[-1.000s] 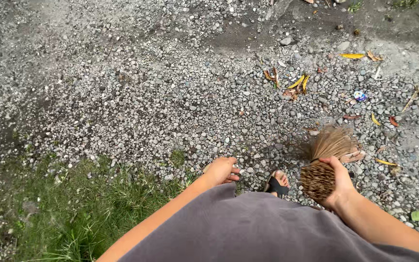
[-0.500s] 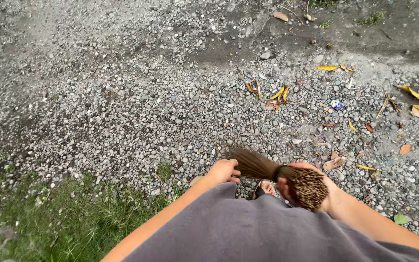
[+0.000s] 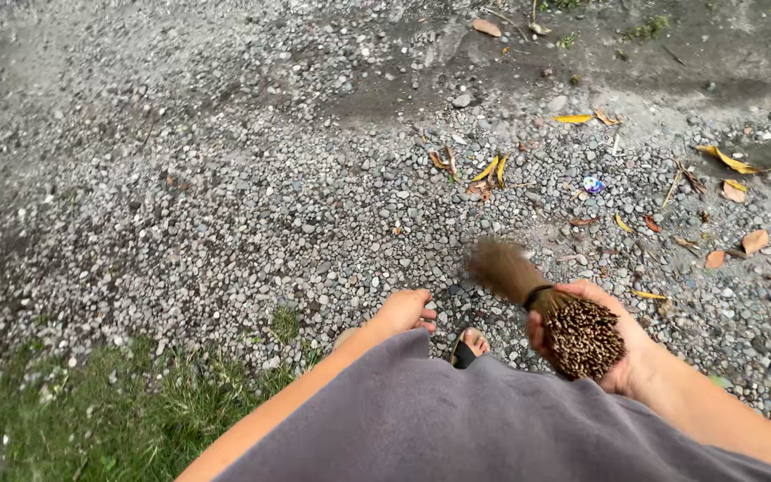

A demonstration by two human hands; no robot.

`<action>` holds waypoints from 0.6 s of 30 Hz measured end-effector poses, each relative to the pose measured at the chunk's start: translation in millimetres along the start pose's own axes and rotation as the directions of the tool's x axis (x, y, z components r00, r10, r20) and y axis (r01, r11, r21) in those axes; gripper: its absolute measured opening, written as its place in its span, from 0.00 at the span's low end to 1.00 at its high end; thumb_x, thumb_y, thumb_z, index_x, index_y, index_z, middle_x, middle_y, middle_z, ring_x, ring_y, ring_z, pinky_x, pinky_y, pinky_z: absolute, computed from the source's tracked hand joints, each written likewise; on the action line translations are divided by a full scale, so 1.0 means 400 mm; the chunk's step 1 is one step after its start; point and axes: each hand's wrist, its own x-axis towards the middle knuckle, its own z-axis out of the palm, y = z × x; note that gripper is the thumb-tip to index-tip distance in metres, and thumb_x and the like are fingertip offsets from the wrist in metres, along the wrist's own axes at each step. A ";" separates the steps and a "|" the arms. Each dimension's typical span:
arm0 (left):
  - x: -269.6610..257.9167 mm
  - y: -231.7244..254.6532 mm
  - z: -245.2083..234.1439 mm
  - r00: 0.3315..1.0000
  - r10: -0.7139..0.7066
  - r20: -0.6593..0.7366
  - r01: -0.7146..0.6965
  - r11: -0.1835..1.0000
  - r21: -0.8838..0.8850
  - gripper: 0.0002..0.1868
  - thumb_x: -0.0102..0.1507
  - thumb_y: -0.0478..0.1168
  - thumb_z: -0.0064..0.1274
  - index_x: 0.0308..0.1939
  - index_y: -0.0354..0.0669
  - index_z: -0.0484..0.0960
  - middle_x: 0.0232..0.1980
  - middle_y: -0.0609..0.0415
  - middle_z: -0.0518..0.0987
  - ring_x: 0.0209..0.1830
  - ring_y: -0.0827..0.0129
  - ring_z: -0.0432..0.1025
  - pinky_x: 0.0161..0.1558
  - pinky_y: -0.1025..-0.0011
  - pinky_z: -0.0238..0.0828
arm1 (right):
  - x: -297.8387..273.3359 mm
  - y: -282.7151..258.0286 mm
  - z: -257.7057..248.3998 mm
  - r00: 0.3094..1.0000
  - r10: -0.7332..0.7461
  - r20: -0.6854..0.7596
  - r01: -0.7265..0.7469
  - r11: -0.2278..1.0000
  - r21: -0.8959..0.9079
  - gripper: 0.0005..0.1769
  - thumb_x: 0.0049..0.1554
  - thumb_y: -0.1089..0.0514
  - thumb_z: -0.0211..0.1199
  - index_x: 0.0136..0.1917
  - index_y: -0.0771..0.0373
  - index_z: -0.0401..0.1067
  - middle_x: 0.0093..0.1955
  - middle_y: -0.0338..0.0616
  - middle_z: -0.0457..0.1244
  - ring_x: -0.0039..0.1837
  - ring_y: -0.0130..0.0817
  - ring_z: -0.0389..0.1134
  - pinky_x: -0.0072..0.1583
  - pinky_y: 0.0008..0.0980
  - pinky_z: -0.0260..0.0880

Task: The person sweeps the ground outdoors by hand using a small bundle of sticks, clearing leaves and debris from both a grassy area and a gravel path.

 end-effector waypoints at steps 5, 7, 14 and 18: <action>0.030 0.014 -0.014 0.999 0.029 0.023 -0.029 1.000 0.001 0.27 0.68 0.48 0.42 0.66 0.33 0.72 0.56 0.38 0.80 0.33 0.60 0.78 0.38 0.65 0.77 | 0.052 0.000 -0.026 0.962 0.269 0.054 -0.272 0.911 0.309 0.24 0.55 0.53 0.61 0.56 0.74 0.63 0.38 0.51 0.65 0.37 0.41 0.70 0.41 0.38 0.79; 0.038 0.007 -0.029 0.999 0.037 0.032 -0.036 0.998 -0.050 0.27 0.68 0.48 0.42 0.65 0.33 0.74 0.55 0.39 0.80 0.32 0.61 0.76 0.37 0.64 0.76 | 0.058 -0.034 -0.070 0.954 0.290 0.071 -0.297 0.894 0.334 0.21 0.57 0.52 0.59 0.56 0.72 0.63 0.39 0.49 0.65 0.37 0.40 0.70 0.40 0.36 0.80; 0.035 -0.032 -0.054 0.998 0.064 0.003 -0.064 0.998 0.007 0.26 0.66 0.45 0.43 0.62 0.30 0.75 0.53 0.37 0.81 0.36 0.58 0.81 0.39 0.63 0.80 | 0.039 -0.038 -0.001 0.784 -0.479 -0.394 0.404 0.876 -0.262 0.18 0.58 0.44 0.52 0.55 0.55 0.68 0.50 0.46 0.68 0.48 0.41 0.69 0.53 0.47 0.72; 0.009 0.028 -0.038 1.000 0.018 -0.004 -0.019 0.997 -0.073 0.25 0.68 0.46 0.44 0.65 0.36 0.71 0.55 0.39 0.80 0.36 0.56 0.79 0.40 0.62 0.78 | 0.001 -0.038 0.084 0.844 -0.387 -0.372 0.217 0.880 -0.423 0.22 0.55 0.40 0.55 0.55 0.56 0.70 0.46 0.47 0.66 0.44 0.43 0.67 0.47 0.46 0.67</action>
